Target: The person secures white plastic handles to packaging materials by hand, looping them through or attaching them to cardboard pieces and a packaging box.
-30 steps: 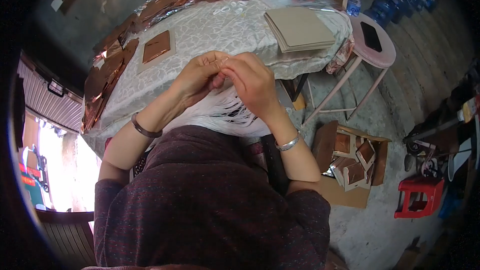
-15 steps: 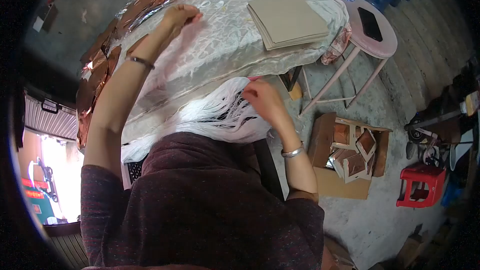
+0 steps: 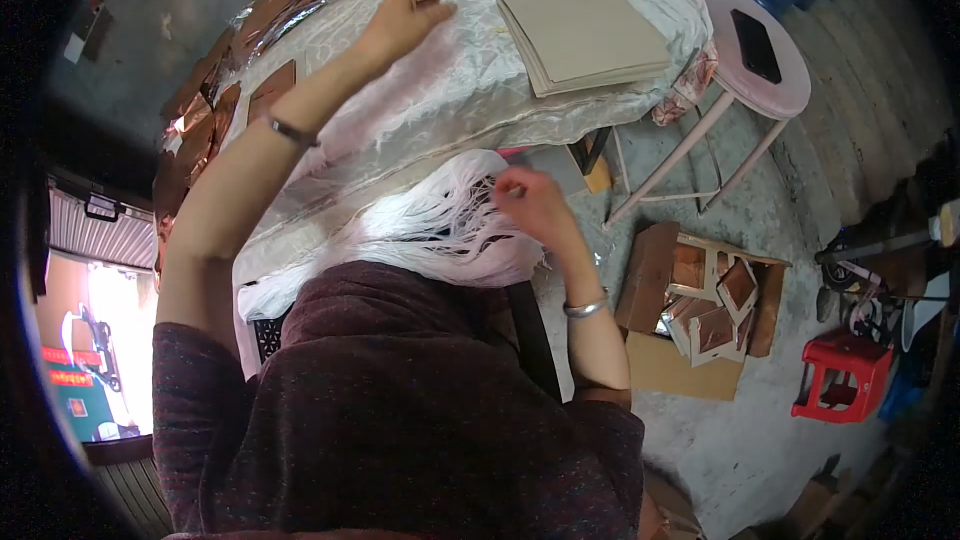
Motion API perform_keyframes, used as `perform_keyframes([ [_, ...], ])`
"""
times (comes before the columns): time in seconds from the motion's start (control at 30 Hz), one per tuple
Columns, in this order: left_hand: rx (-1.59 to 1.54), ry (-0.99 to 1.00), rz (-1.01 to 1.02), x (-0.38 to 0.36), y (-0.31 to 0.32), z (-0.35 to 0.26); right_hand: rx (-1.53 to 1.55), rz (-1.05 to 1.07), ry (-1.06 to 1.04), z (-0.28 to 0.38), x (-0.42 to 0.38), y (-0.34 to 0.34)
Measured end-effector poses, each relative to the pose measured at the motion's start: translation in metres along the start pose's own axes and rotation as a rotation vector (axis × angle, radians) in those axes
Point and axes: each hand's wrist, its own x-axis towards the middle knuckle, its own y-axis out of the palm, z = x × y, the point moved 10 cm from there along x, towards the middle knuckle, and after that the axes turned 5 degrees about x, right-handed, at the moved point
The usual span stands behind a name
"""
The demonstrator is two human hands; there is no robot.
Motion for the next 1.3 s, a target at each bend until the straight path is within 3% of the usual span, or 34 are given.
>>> perform_keyframes([
  [0.03,0.030,0.065,0.045,-0.015,0.008,-0.017,0.271,0.028,0.136,-0.010,-0.005,-0.007],
  [0.07,0.060,0.133,0.088,-0.032,0.015,-0.036,0.273,0.019,0.136,-0.011,-0.008,-0.020],
  [0.13,-0.057,-0.006,0.316,-0.070,0.038,-0.054,0.806,0.003,0.295,-0.028,-0.019,-0.037],
  [0.27,-0.075,-0.024,0.566,-0.114,0.065,-0.077,1.081,-0.055,0.158,-0.028,-0.039,-0.099],
  [0.33,-0.145,0.012,0.678,-0.125,0.084,-0.080,1.282,-0.252,0.078,-0.047,-0.055,-0.145],
  [0.53,-0.151,0.126,0.900,-0.135,0.141,-0.118,1.336,-0.437,0.020,-0.055,-0.096,-0.215],
  [0.6,-0.236,0.004,1.101,-0.149,0.169,-0.129,1.369,-0.440,0.000,-0.056,-0.103,-0.228],
  [0.73,-0.363,0.005,1.150,-0.159,0.212,-0.143,1.380,-0.667,-0.030,-0.074,-0.126,-0.274],
  [0.8,-0.316,-0.029,1.322,-0.168,0.224,-0.147,1.451,-0.695,-0.126,-0.100,-0.140,-0.307],
  [0.9,-0.372,-0.054,1.155,-0.146,0.209,-0.153,1.482,-0.916,-0.206,-0.151,-0.186,-0.363],
  [0.97,-0.300,-0.070,1.145,-0.134,0.200,-0.148,0.821,-1.220,-0.253,-0.170,-0.250,-0.413],
  [1.03,-0.167,-0.093,1.155,-0.122,0.190,-0.144,-0.166,-1.264,-0.070,-0.081,-0.295,-0.392],
  [1.1,-0.195,-0.100,1.176,-0.116,0.186,-0.138,-0.415,-1.430,0.079,-0.116,-0.368,-0.435],
  [1.13,-0.221,-0.107,1.201,-0.115,0.184,-0.135,-0.417,-1.426,0.072,-0.166,-0.434,-0.465],
  [1.17,-0.223,-0.107,1.195,-0.111,0.180,-0.134,-0.418,-1.557,0.286,-0.226,-0.487,-0.525],
  [1.2,-0.213,-0.096,1.200,-0.109,0.176,-0.133,-0.632,-1.582,0.190,-0.171,-0.500,-0.497],
  [1.27,-0.202,-0.080,1.202,-0.102,0.168,-0.133,-0.891,-1.710,0.894,-0.117,-0.541,-0.471],
  [1.3,-0.178,-0.070,1.146,-0.092,0.161,-0.133,-0.885,-1.673,0.887,-0.132,-0.572,-0.479],
])
